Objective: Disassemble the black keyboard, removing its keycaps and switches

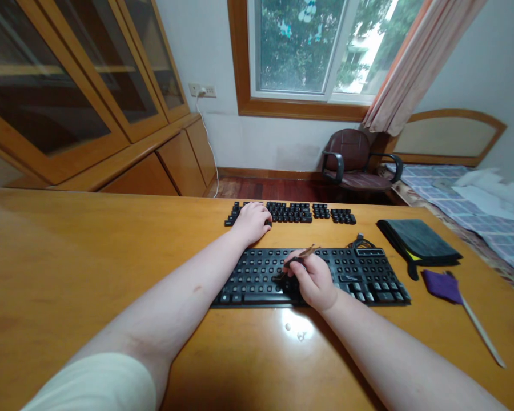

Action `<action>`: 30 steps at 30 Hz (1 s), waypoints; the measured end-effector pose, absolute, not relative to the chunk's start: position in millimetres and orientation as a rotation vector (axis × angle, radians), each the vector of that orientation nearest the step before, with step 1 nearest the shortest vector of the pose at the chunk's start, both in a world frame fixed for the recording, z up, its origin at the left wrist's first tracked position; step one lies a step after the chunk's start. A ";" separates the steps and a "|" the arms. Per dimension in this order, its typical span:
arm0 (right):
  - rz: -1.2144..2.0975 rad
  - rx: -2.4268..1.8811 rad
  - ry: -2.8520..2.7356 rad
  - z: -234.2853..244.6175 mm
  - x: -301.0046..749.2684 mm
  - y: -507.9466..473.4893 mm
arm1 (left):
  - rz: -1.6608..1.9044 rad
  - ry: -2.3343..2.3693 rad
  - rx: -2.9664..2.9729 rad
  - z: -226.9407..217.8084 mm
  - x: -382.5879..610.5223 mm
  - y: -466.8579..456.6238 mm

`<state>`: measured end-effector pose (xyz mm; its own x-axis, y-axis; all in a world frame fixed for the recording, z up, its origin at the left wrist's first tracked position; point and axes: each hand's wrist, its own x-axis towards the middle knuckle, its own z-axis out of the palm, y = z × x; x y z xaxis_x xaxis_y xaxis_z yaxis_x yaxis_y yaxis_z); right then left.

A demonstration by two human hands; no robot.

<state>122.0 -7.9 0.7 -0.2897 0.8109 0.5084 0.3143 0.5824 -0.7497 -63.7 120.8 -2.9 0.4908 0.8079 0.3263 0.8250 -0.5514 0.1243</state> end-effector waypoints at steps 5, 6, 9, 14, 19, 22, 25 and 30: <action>0.667 -0.911 -1.855 -0.9 123.4 -8.2 | -0.552 -1.495 -2.669 -2.2 -63.5 120.2; 0.669 -0.911 -1.858 -1.6 123.7 -8.1 | -0.557 -1.496 -2.669 -2.0 -63.2 120.2; 0.674 -0.912 -1.862 -2.5 124.1 -7.9 | -0.558 -1.508 -2.665 -1.1 -62.5 120.0; 0.674 -0.914 -1.856 0.0 123.0 -8.3 | -0.553 -1.523 -2.658 -0.9 -62.0 120.2; 0.674 -0.912 -1.859 0.3 122.8 -8.8 | -0.561 -1.509 -2.645 -2.1 -62.5 121.1; 0.671 -0.921 -1.861 -1.2 123.0 -9.0 | -0.552 -1.521 -2.652 -2.1 -62.6 121.4; 0.663 -0.924 -1.863 -1.5 123.0 -8.9 | -0.548 -1.545 -2.655 -1.1 -62.4 121.0; 0.647 -0.908 -1.879 -0.2 122.5 -8.5 | -0.564 -1.538 -2.644 0.7 -62.8 118.9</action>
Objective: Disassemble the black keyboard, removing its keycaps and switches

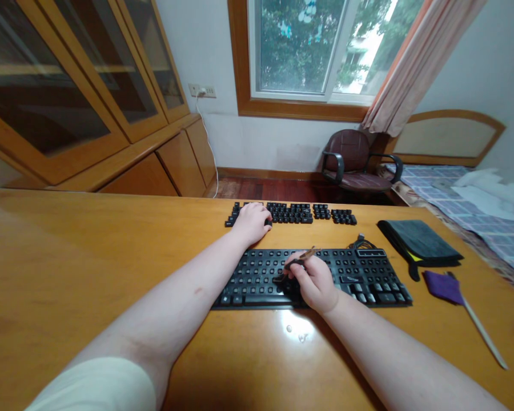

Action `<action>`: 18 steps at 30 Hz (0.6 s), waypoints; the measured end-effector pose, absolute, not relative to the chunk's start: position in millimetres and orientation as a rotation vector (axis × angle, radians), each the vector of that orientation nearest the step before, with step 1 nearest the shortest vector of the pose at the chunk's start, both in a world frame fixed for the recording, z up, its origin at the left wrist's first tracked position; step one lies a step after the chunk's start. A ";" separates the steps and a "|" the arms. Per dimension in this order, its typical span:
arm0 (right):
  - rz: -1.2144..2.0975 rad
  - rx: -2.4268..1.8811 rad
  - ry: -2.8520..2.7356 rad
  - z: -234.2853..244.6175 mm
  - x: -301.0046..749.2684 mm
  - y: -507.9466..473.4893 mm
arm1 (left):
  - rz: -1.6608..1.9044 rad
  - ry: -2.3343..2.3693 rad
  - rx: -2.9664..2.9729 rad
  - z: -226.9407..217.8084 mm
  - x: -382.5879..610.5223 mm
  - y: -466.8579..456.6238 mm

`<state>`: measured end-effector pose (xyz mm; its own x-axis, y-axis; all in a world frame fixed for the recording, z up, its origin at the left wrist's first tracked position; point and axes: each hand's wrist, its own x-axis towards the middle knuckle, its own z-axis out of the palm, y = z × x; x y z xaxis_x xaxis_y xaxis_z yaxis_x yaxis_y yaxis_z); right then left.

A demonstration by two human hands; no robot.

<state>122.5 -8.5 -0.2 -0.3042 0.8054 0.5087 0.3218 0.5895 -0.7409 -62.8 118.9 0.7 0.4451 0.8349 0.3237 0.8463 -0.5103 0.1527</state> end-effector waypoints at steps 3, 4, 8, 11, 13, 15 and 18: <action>0.660 -0.902 -1.876 -1.2 122.9 -8.4 | -0.565 -1.529 -2.621 0.2 -63.8 118.3; 0.663 -0.901 -1.874 -1.7 123.1 -8.4 | -0.569 -1.532 -2.614 -0.2 -64.2 118.3; 0.669 -0.908 -1.873 -2.8 123.6 -8.5 | -0.579 -1.577 -2.584 -1.5 -64.9 118.7; 0.671 -0.908 -1.871 -1.9 123.4 -8.7 | -0.541 -1.606 -2.566 -1.7 -65.1 119.0; 0.666 -0.907 -1.870 -1.1 123.1 -8.9 | -0.525 -1.615 -2.564 -1.6 -65.2 118.9; 0.665 -0.905 -1.869 -0.6 122.9 -8.9 | -0.525 -1.612 -2.575 -1.5 -65.3 118.8; 0.669 -0.896 -1.866 -0.8 122.6 -8.8 | -0.532 -1.614 -2.588 -1.6 -65.2 118.4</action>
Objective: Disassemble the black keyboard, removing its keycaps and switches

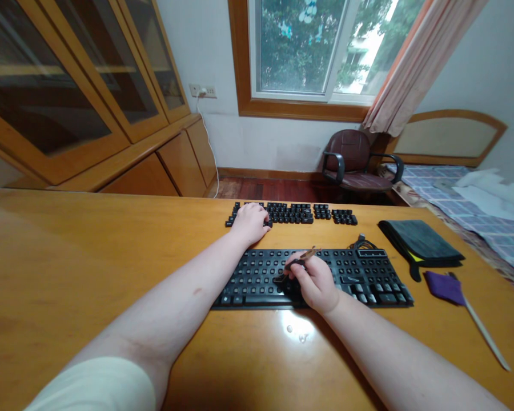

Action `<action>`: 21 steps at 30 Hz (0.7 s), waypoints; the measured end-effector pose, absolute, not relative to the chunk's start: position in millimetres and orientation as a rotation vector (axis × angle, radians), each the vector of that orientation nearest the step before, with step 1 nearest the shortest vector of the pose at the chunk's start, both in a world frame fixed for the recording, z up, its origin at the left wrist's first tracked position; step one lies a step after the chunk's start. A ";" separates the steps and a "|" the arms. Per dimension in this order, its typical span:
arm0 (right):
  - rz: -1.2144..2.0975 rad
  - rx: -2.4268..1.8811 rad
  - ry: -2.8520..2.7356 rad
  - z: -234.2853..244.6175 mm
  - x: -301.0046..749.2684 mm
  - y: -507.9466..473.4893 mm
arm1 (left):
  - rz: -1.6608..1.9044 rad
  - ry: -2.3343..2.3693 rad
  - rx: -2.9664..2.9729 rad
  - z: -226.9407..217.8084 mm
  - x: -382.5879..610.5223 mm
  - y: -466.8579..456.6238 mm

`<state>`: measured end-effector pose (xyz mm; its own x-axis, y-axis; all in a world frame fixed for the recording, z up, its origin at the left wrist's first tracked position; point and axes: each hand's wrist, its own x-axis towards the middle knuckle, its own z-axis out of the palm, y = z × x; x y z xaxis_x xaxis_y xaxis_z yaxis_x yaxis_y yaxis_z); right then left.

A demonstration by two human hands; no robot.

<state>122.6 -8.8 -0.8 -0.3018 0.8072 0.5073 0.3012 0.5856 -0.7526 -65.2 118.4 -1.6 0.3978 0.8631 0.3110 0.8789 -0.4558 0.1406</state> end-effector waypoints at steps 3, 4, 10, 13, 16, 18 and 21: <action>0.659 -0.896 -1.874 -1.2 122.7 -8.4 | -0.525 -1.634 -2.576 -1.5 -64.8 118.0; 0.657 -0.895 -1.877 -1.1 122.8 -8.4 | -0.521 -1.636 -2.574 -1.4 -64.6 117.8; 0.653 -0.893 -1.882 0.3 123.4 -8.6 | -0.503 -1.620 -2.569 -0.1 -64.2 117.0; 0.662 -0.900 -1.883 -0.2 123.4 -8.7 | -0.478 -1.623 -2.565 -0.3 -64.3 117.1; 0.663 -0.902 -1.881 -1.0 123.4 -8.8 | -0.474 -1.619 -2.557 0.0 -64.1 117.5; 0.664 -0.901 -1.879 -0.9 123.5 -8.9 | -0.469 -1.622 -2.561 1.1 -64.0 117.4; 0.672 -0.898 -1.876 -0.1 123.8 -8.9 | -0.453 -1.649 -2.561 2.8 -63.9 116.9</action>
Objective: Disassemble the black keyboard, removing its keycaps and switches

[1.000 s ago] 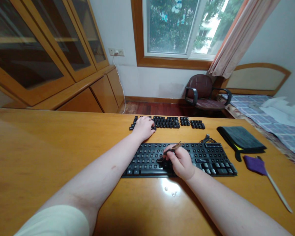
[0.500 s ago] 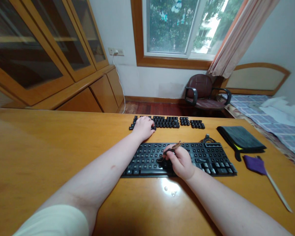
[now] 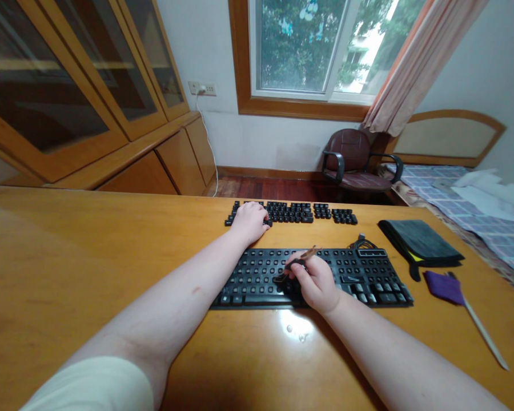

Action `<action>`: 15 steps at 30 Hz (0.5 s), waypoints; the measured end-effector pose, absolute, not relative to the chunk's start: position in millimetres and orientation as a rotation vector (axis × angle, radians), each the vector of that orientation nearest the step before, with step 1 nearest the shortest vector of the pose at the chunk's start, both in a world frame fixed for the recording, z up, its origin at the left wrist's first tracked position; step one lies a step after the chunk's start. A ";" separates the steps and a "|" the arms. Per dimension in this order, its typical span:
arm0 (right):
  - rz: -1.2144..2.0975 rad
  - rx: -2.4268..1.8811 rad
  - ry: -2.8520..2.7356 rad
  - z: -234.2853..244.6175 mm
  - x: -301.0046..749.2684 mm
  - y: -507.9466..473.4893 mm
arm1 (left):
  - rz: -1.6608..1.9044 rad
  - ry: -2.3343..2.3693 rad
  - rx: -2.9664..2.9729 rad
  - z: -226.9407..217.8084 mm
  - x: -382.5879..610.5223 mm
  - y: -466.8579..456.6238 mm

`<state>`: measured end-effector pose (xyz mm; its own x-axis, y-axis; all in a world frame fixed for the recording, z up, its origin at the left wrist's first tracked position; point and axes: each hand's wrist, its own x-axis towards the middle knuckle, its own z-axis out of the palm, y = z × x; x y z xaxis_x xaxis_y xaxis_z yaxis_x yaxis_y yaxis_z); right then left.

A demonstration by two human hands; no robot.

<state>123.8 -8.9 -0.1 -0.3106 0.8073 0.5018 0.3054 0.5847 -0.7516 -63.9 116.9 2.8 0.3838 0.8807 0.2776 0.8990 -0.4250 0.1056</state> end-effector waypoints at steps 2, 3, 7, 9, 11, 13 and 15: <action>0.679 -0.897 -1.875 -0.4 124.1 -9.2 | -0.446 -1.661 -2.554 3.1 -63.5 116.3; 0.686 -0.896 -1.871 -1.3 124.2 -9.6 | -0.447 -1.664 -2.552 3.2 -63.1 115.9; 0.759 -0.904 -1.731 -8.8 123.8 -11.5 | -0.464 -1.674 -2.547 12.4 -60.7 110.6; 0.801 -0.912 -1.580 -10.8 122.7 -11.5 | -0.462 -1.689 -2.530 28.9 -59.7 102.7; 0.819 -0.912 -1.434 -8.2 121.7 -10.1 | -0.445 -1.716 -2.502 53.7 -58.8 88.8; 0.806 -0.902 -1.324 -1.4 121.9 -7.2 | -0.359 -1.766 -2.498 80.5 -56.5 67.7; 0.787 -0.896 -1.260 6.2 124.3 -3.6 | -0.191 -1.791 -2.601 98.8 -51.5 40.2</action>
